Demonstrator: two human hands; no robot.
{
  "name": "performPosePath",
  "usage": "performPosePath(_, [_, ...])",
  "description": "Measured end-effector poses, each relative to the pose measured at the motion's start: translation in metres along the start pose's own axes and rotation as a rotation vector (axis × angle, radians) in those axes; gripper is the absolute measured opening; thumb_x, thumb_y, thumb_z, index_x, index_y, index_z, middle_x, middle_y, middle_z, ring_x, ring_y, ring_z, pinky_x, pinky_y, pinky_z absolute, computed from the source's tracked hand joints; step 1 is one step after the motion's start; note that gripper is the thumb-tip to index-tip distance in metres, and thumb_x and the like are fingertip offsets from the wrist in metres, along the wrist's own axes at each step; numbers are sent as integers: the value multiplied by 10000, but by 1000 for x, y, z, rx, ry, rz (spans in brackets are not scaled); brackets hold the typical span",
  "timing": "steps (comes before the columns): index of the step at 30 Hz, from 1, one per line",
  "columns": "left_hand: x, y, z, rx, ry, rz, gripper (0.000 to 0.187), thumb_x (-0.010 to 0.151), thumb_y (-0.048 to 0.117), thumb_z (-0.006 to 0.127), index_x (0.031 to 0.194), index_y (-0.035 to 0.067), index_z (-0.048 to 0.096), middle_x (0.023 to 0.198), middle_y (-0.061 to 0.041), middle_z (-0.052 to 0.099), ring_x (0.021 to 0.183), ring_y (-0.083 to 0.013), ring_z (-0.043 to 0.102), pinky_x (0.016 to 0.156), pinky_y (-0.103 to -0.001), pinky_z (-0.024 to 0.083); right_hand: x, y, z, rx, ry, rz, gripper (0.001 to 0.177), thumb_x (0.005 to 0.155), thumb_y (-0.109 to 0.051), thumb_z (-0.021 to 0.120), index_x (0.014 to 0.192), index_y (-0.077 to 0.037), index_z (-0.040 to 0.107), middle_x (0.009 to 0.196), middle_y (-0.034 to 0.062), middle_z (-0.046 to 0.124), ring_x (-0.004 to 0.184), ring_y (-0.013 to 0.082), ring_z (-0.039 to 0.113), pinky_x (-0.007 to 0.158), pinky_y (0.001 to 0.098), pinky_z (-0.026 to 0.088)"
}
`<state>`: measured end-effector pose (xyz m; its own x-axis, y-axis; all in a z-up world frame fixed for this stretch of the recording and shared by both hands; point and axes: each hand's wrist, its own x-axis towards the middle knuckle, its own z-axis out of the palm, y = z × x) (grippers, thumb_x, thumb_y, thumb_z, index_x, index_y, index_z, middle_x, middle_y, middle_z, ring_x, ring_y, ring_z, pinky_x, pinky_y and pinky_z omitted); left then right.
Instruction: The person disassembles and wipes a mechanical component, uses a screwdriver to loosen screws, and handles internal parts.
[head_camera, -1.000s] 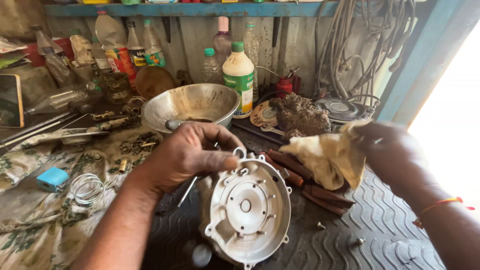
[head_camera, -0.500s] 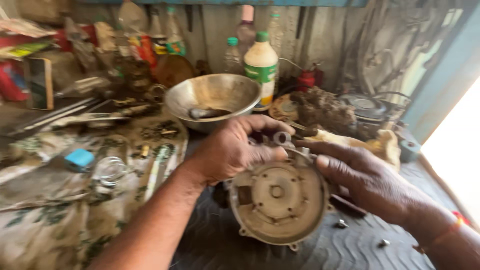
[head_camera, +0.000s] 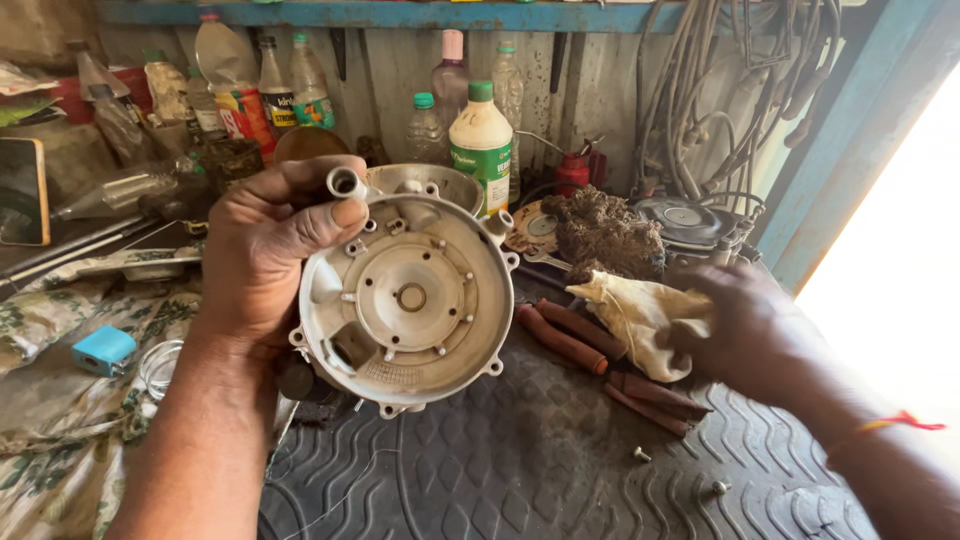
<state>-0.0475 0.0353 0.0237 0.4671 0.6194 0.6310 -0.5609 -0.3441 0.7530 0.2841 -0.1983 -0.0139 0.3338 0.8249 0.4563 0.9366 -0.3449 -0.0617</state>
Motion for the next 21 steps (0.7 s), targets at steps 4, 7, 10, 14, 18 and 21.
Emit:
performPosePath(4, [0,-7,6,1,-12,-50,370,847,61,826,1203,8,738,1047,-12,743,928,-91,675,865,-238,558,-1,5,18,28,-324,280,366,884,-357,703,1239,-280,745,1088,43,765,1012,220,727,924,380,571])
performPosePath(7, [-2,-7,13,-45,-40,-87,368,835,60,830,1185,-4,737,1034,-30,742,916,-103,681,849,-250,566,4,5,19,-106,-172,178,213,917,-285,655,1075,-229,785,1065,23,769,957,207,746,865,359,587])
performPosePath(10, [-2,-7,17,-31,-62,-96,361,824,57,830,1166,-11,739,1029,-43,747,906,-107,687,838,-254,571,7,10,10,124,96,113,138,922,-198,658,1020,-126,724,1018,54,714,874,226,696,729,367,567])
performPosePath(14, [-4,-8,22,51,-128,-147,365,804,51,831,1151,-14,744,996,-65,763,864,-109,697,801,-253,579,3,20,-9,1222,359,511,157,1013,-87,605,1126,2,668,1012,135,673,817,238,636,674,352,518])
performPosePath(18, [-6,-9,32,117,-192,-250,362,744,33,836,1091,-30,755,934,-88,792,790,-129,728,731,-284,619,0,19,-24,1632,441,493,199,1015,-70,534,1153,3,659,1115,118,698,976,213,708,862,318,588])
performPosePath(21, [-9,-11,39,102,-233,-301,368,741,26,838,1095,-31,758,916,-94,790,774,-126,726,721,-282,618,0,11,-27,1707,428,442,222,1036,-57,525,1217,30,618,1155,131,679,1001,224,706,903,341,584])
